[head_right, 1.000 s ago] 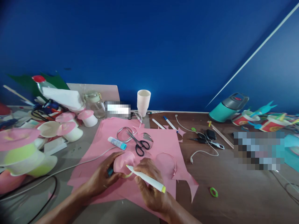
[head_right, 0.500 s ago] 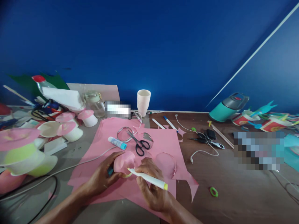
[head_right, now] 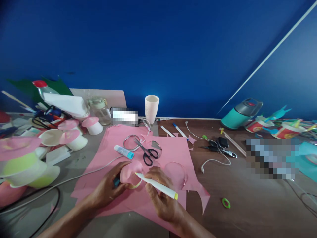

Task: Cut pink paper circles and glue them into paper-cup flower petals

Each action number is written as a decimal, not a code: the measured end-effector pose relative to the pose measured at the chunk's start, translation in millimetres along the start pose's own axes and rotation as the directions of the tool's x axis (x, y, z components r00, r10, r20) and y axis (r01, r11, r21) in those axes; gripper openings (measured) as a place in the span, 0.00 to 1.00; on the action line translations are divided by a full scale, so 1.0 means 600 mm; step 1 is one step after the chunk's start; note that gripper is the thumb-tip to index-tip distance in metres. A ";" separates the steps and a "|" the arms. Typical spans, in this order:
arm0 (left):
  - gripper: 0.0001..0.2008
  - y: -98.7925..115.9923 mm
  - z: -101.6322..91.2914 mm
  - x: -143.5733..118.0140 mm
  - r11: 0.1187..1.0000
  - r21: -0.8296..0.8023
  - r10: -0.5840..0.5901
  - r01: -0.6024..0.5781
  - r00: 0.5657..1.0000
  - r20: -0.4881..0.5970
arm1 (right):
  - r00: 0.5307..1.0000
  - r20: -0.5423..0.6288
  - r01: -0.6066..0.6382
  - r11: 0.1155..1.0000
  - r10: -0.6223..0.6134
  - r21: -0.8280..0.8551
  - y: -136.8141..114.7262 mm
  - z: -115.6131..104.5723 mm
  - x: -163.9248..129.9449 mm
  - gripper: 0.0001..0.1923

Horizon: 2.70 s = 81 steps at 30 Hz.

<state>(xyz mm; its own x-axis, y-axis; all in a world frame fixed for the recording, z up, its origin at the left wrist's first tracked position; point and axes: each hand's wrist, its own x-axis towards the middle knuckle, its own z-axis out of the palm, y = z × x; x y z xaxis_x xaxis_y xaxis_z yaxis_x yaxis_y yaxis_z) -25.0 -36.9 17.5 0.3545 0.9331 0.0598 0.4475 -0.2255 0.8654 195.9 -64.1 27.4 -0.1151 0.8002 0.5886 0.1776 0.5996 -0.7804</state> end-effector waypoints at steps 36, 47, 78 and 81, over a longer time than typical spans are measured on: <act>0.28 -0.010 0.005 0.000 0.999 0.019 0.029 -0.029 0.999 -0.044 | 0.999 0.026 -0.030 0.999 0.029 0.019 0.001 -0.001 -0.002 0.09; 0.28 -0.003 0.004 0.000 0.998 0.050 0.030 -0.028 0.998 -0.052 | 0.999 0.005 -0.044 0.999 0.044 -0.025 0.004 -0.003 -0.003 0.09; 0.28 0.001 0.002 0.001 0.996 0.086 0.017 -0.015 1.000 -0.026 | 0.994 0.080 -0.076 0.994 0.070 0.076 0.011 -0.003 -0.013 0.07; 0.29 0.001 0.002 0.001 0.997 0.079 0.003 -0.001 1.000 -0.019 | 0.994 0.075 -0.082 0.994 0.077 0.073 0.010 -0.003 -0.012 0.06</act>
<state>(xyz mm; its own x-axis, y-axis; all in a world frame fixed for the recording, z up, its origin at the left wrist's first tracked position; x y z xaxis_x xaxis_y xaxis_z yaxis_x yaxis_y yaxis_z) -23.3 -36.9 17.7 0.3400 0.9377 0.0718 0.5101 -0.2480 0.8236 199.3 -66.6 18.9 -0.1745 0.8425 0.5096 0.1148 0.5314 -0.8393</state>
